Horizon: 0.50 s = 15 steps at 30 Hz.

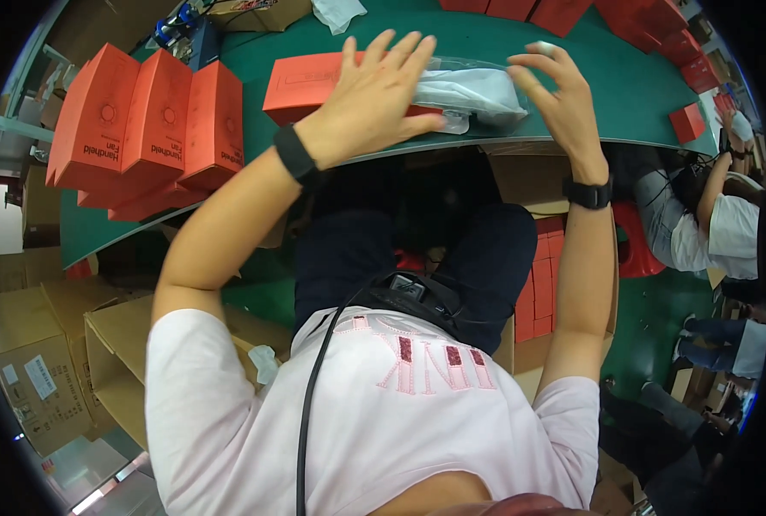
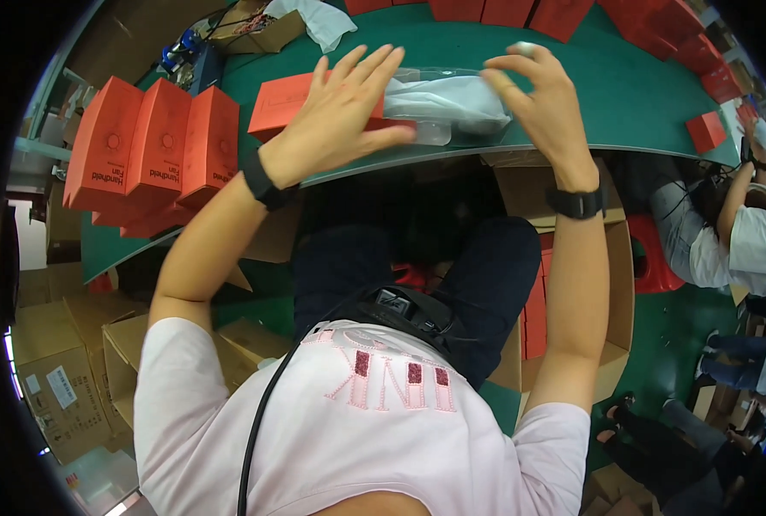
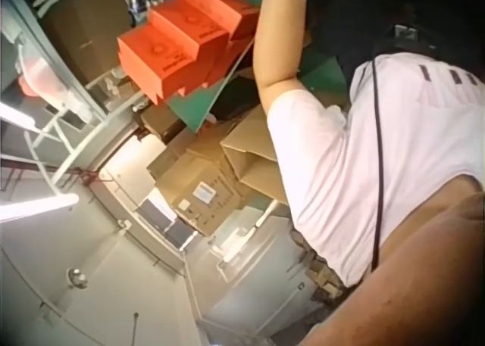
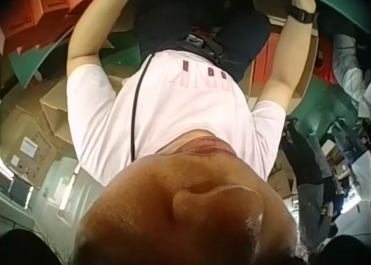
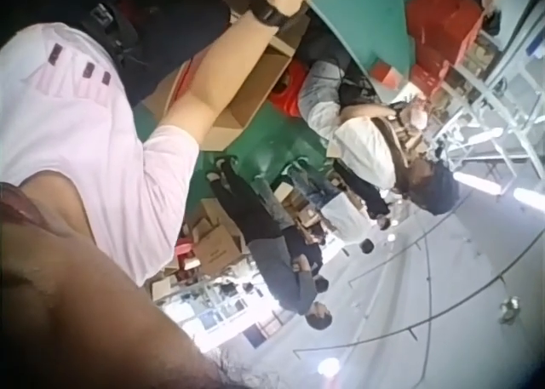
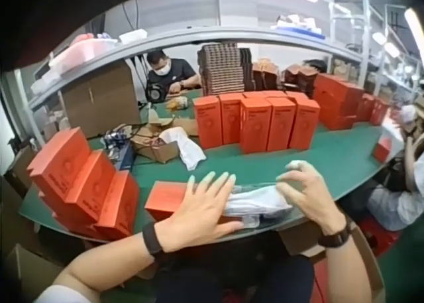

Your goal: Manually packaging handheld devices into protective sleeves and product boxes on an assembly line.

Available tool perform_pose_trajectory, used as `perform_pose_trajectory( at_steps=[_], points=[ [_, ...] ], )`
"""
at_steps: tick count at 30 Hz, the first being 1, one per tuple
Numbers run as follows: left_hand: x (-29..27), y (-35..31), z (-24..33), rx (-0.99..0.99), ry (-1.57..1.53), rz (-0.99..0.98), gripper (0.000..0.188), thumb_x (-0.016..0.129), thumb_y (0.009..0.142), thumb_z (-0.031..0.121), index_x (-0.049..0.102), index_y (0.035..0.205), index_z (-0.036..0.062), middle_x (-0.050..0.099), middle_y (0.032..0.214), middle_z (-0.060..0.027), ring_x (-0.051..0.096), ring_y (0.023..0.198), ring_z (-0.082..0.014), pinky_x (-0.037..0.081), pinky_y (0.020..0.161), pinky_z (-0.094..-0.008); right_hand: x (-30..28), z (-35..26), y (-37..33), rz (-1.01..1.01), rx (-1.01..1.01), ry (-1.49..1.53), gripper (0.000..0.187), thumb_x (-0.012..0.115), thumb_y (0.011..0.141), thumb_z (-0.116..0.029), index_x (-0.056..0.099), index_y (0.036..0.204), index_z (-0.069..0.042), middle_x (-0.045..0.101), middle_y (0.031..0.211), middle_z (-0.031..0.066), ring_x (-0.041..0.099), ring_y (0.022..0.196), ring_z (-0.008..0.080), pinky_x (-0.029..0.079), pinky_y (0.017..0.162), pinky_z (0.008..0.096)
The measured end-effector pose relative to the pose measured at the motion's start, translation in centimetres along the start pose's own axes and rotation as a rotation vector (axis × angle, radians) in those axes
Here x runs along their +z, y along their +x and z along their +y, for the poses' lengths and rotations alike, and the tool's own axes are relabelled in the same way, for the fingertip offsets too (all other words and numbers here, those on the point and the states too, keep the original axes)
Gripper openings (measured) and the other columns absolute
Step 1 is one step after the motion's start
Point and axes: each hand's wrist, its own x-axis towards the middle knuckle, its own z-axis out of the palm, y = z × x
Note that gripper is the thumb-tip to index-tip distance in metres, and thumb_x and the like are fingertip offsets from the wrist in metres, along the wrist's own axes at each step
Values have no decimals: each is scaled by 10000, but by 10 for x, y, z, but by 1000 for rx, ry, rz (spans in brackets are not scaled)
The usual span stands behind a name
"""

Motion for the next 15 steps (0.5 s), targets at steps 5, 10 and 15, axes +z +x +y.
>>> perform_pose_trajectory(
  at_steps=[5,10,15],
  points=[
    [34,23,14,-149,-215,86,840,737,864,454,376,1512,60,643,1292,-128,494,1318,-328,213,1092,-750,33,4,16,-320,-91,-332,200,694,891,-179,713,1054,-65,660,1267,176,601,1176,322,490,944,374],
    [31,23,15,-208,-336,117,875,790,823,392,371,1510,48,640,1268,-145,507,1298,-329,212,1100,-734,19,0,29,-141,38,217,163,613,1003,-174,642,1038,-17,694,1222,137,652,1082,201,497,895,295],
    [34,42,19,-154,-470,447,717,813,829,287,476,1397,10,671,1158,-150,603,1177,-296,398,1058,-590,29,-85,35,-98,-193,76,193,644,992,-153,641,1112,-2,705,1207,84,673,1042,177,530,882,312]
  ],
)
